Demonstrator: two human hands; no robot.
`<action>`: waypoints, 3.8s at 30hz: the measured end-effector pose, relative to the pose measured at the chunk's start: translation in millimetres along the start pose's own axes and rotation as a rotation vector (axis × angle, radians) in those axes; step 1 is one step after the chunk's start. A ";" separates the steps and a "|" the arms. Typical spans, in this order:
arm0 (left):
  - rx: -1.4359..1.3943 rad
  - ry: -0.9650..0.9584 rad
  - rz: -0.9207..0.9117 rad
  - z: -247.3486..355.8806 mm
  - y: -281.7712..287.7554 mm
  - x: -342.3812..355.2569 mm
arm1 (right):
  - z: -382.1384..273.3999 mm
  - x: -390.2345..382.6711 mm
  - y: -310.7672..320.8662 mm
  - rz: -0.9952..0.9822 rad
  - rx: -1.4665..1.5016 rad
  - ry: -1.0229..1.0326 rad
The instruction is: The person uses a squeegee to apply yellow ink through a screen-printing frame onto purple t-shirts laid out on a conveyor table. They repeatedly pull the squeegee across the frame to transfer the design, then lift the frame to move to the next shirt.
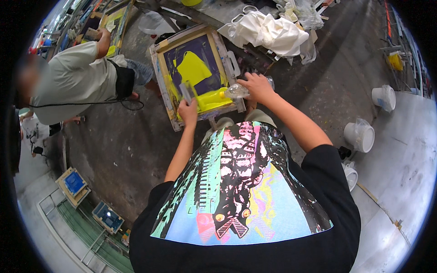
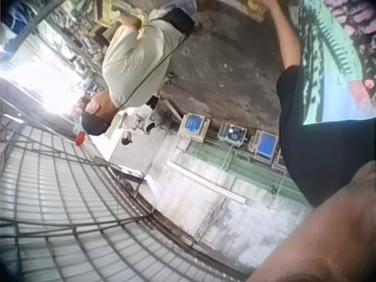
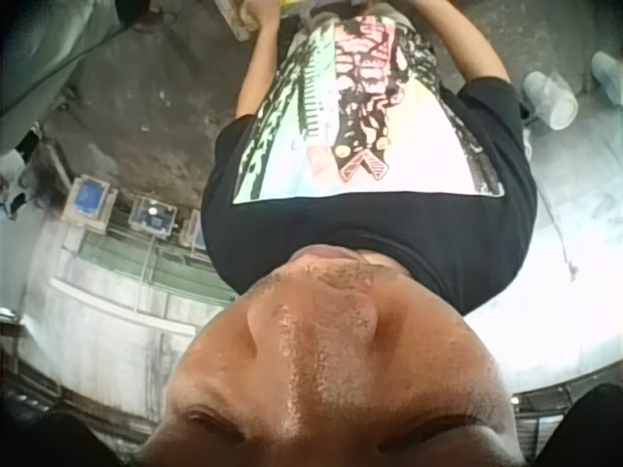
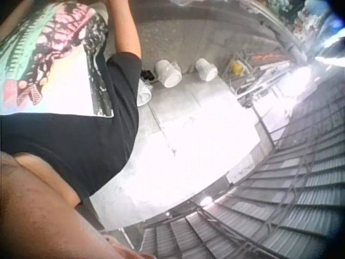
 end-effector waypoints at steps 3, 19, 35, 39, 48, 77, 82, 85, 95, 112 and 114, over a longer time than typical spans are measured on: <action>-0.131 0.002 -0.065 40.9 -24.7 -2.0 | 5.5 -24.3 8.4 0.108 0.160 -0.077; 0.012 -0.025 0.075 -23.2 50.1 1.8 | 10.9 -56.6 26.5 0.107 0.504 -0.121; -0.327 -0.040 -0.149 33.1 -67.9 -13.6 | 3.1 -42.9 36.3 0.072 0.467 -0.075; -0.249 -0.026 -0.118 6.7 -22.0 -12.7 | 5.1 -36.7 32.7 0.070 0.444 -0.054; 0.134 -0.168 0.198 -35.8 51.2 7.0 | 10.9 -24.9 30.2 0.048 0.376 -0.017; 0.002 -0.050 0.145 -20.0 14.6 -1.5 | -9.9 19.4 7.2 0.104 -0.125 0.027; -0.147 -0.040 0.007 42.8 -29.4 2.1 | 4.7 -14.7 9.2 0.243 0.084 -0.101; -0.386 -0.014 0.017 54.8 -43.5 6.3 | -2.8 -26.7 26.0 0.278 0.207 -0.143; -0.199 -0.020 0.021 -6.4 14.0 0.3 | -3.5 -63.0 34.4 0.447 0.578 -0.300; 0.393 -0.499 -0.313 58.3 -21.9 -10.4 | -2.8 -82.6 18.9 0.525 0.710 -0.324; 0.457 -0.625 -0.372 53.7 -21.4 -6.7 | -4.9 -83.2 16.5 0.527 0.689 -0.302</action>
Point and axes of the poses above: each hand's wrist, its own x-axis towards the middle knuckle, its own y-axis out of the back of the hand, z = x × y, the point moved 1 cm from there along x, towards the middle knuckle, and after that the axes turned 13 degrees about -z, right-handed, at the moved point
